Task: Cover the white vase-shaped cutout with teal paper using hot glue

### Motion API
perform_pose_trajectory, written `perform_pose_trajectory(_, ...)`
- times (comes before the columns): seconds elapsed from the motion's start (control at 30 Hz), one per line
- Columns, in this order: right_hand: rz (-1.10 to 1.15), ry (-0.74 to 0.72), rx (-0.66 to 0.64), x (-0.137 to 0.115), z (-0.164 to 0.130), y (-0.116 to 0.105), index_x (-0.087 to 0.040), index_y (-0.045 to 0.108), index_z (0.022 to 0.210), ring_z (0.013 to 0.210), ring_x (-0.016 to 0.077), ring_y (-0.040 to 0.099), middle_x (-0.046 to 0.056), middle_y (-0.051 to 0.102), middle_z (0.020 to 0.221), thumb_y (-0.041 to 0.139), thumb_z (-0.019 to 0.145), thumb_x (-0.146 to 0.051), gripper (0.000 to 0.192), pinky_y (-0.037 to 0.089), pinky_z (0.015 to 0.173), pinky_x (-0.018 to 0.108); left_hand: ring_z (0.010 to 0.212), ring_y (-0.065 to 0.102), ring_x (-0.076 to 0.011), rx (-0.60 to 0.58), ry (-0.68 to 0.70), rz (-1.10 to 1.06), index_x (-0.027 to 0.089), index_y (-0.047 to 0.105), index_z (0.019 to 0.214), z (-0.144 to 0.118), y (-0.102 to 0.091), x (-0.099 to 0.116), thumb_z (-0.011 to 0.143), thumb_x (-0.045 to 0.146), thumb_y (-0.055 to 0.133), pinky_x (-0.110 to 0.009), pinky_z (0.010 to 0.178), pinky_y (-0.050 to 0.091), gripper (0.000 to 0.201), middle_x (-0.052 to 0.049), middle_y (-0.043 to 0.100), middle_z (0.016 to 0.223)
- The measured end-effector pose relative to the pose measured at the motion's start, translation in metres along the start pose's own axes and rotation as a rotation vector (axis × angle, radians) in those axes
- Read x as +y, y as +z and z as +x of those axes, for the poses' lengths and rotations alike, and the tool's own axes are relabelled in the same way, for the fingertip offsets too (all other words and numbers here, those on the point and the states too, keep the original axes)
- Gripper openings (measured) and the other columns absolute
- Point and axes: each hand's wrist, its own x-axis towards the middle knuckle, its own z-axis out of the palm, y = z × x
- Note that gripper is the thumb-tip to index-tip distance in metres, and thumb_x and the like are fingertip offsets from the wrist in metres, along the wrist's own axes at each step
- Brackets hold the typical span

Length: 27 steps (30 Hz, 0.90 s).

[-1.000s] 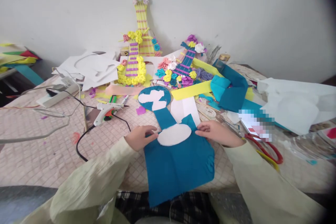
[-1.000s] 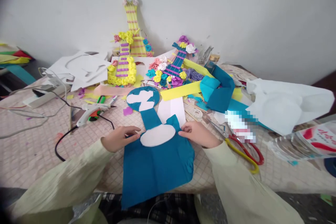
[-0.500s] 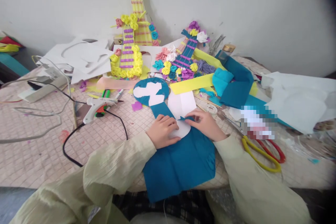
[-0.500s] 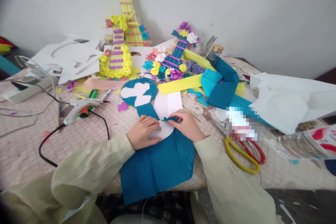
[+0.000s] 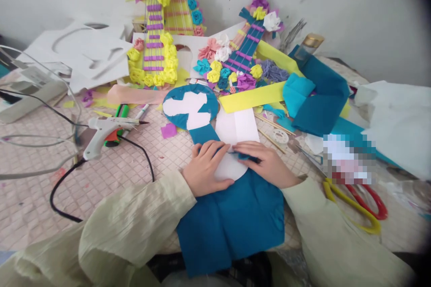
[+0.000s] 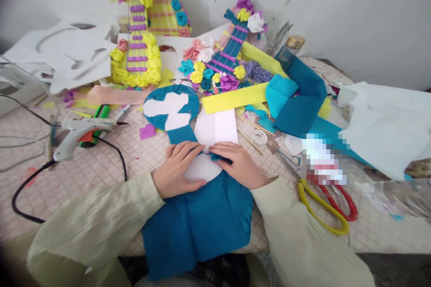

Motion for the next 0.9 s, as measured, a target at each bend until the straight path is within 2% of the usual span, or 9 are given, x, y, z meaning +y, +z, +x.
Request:
perform_pose_trajectory(0.13, -0.056, -0.086, -0.07, 0.008, -0.006, -0.001, -0.027, 0.059, 0.112, 0.114, 0.0148, 0.05, -0.002, 0.06, 0.114, 0.039, 0.08, -0.006, 0.043, 0.039, 0.101, 0.037, 0.114, 0.038, -0.0313, -0.024, -0.012, 0.012, 0.015, 0.043, 0.124, 0.0, -0.001, 0.0, 0.068, 0.054, 0.057, -0.048, 0.092, 0.024, 0.069, -0.013, 0.047, 0.126)
perform_pose_trajectory(0.3, -0.104, -0.152, -0.126, 0.008, -0.013, -0.004, -0.027, 0.055, 0.118, 0.119, 0.0138, 0.045, -0.003, 0.053, 0.123, 0.036, 0.078, -0.002, 0.05, 0.037, 0.103, 0.036, 0.114, 0.038, -0.0313, -0.02, -0.027, 0.034, 0.016, 0.045, 0.122, 0.001, -0.001, 0.001, 0.069, 0.056, 0.056, -0.048, 0.093, 0.022, 0.068, -0.011, 0.048, 0.125)
perform_pose_trajectory(0.43, -0.108, -0.199, -0.147, 0.007, -0.011, -0.004, -0.023, 0.059, 0.113, 0.119, 0.0125, 0.045, -0.001, 0.054, 0.122, 0.035, 0.081, -0.004, 0.045, 0.038, 0.103, 0.031, 0.114, 0.038, -0.0304, -0.031, -0.037, 0.044, 0.018, 0.045, 0.123, 0.001, -0.001, 0.001, 0.069, 0.057, 0.055, -0.048, 0.093, 0.02, 0.067, -0.01, 0.047, 0.126)
perform_pose_trajectory(0.63, -0.089, -0.212, -0.15, 0.009, -0.012, -0.007, -0.021, 0.062, 0.108, 0.117, 0.0123, 0.047, -0.001, 0.056, 0.119, 0.035, 0.082, -0.005, 0.04, 0.042, 0.101, 0.031, 0.115, 0.036, -0.031, -0.056, 0.011, 0.071, 0.027, 0.045, 0.125, 0.0, -0.002, -0.001, 0.074, 0.057, 0.051, -0.05, 0.09, 0.021, 0.06, -0.009, 0.045, 0.127)
perform_pose_trajectory(0.8, -0.032, -0.144, -0.052, 0.006, -0.019, -0.012, -0.025, 0.067, 0.095, 0.107, 0.0137, 0.056, -0.001, 0.065, 0.103, 0.044, 0.084, -0.014, 0.028, 0.049, 0.092, 0.032, 0.113, 0.037, -0.0329, -0.062, 0.027, 0.066, 0.026, 0.048, 0.123, 0.001, -0.003, -0.002, 0.074, 0.056, 0.053, -0.051, 0.091, 0.022, 0.058, -0.009, 0.045, 0.126)
perform_pose_trajectory(0.9, -0.054, -0.173, -0.001, 0.001, -0.021, -0.01, -0.024, 0.067, 0.095, 0.106, 0.0144, 0.056, -0.001, 0.066, 0.101, 0.047, 0.083, -0.014, 0.026, 0.049, 0.092, 0.032, 0.113, 0.036, -0.0336, -0.059, 0.044, 0.077, 0.024, 0.047, 0.124, 0.001, -0.002, -0.002, 0.075, 0.055, 0.051, -0.051, 0.09, 0.022, 0.058, -0.01, 0.044, 0.127)
